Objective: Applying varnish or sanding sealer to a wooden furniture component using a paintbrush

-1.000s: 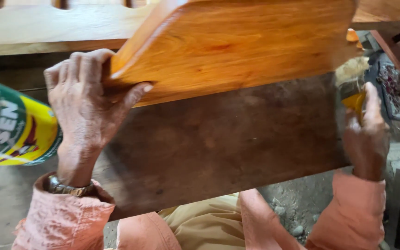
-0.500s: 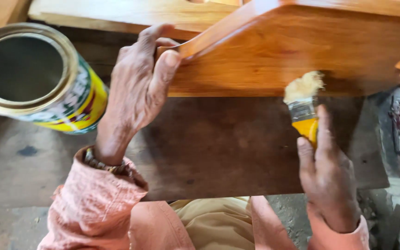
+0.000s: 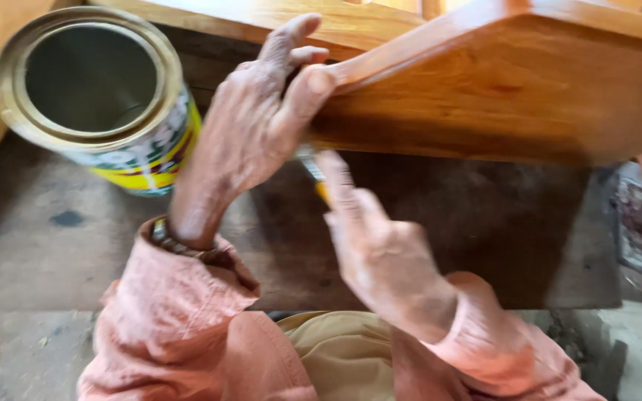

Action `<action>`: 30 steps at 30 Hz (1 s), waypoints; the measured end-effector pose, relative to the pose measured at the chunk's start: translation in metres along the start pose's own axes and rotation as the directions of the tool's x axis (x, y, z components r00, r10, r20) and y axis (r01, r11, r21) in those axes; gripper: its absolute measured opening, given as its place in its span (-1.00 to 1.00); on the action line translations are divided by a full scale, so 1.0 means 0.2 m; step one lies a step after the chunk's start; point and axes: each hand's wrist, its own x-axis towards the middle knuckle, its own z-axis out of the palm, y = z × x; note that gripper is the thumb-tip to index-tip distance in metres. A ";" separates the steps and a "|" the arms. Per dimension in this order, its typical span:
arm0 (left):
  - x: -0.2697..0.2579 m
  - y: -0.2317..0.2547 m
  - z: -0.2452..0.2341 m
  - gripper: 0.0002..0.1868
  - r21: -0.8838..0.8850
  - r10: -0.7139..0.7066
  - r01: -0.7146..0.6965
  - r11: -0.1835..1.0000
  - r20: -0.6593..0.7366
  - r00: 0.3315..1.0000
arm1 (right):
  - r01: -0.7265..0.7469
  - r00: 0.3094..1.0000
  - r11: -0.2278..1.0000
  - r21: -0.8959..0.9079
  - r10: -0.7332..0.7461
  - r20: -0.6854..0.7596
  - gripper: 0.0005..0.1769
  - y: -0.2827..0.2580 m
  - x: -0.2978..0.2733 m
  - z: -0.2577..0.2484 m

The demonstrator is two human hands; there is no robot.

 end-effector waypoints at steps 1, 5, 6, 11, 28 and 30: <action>0.01 0.02 0.00 -0.30 0.000 -0.028 0.028 1.000 0.022 0.999 | 0.070 0.997 0.986 -0.148 -0.071 -0.003 -0.35 -0.02 0.03 -0.01; 0.02 0.05 0.01 -0.29 0.042 -0.053 0.051 0.998 0.053 0.997 | 0.152 0.988 0.932 -0.328 -0.146 0.045 -0.40 0.10 0.00 -0.08; 0.01 0.02 0.02 -0.27 0.097 0.020 -0.024 0.995 0.046 0.999 | 0.055 0.998 0.995 -0.089 -0.057 -0.029 -0.39 0.15 -0.03 -0.11; 0.01 -0.05 0.12 -0.48 0.381 0.225 -0.222 0.898 0.036 0.974 | -0.108 0.987 0.990 -0.093 0.095 -0.129 -0.40 0.49 -0.25 -0.25; 0.00 -0.15 0.23 -0.33 0.695 0.260 -0.173 0.698 -0.021 0.965 | -0.756 0.648 0.644 -0.119 0.708 -0.281 -0.42 1.62 -1.03 -0.22; -0.01 -0.16 0.23 -0.32 0.694 0.253 -0.170 0.700 -0.017 0.967 | -0.772 0.634 0.616 -0.159 0.726 -0.266 -0.40 1.50 -0.96 -0.24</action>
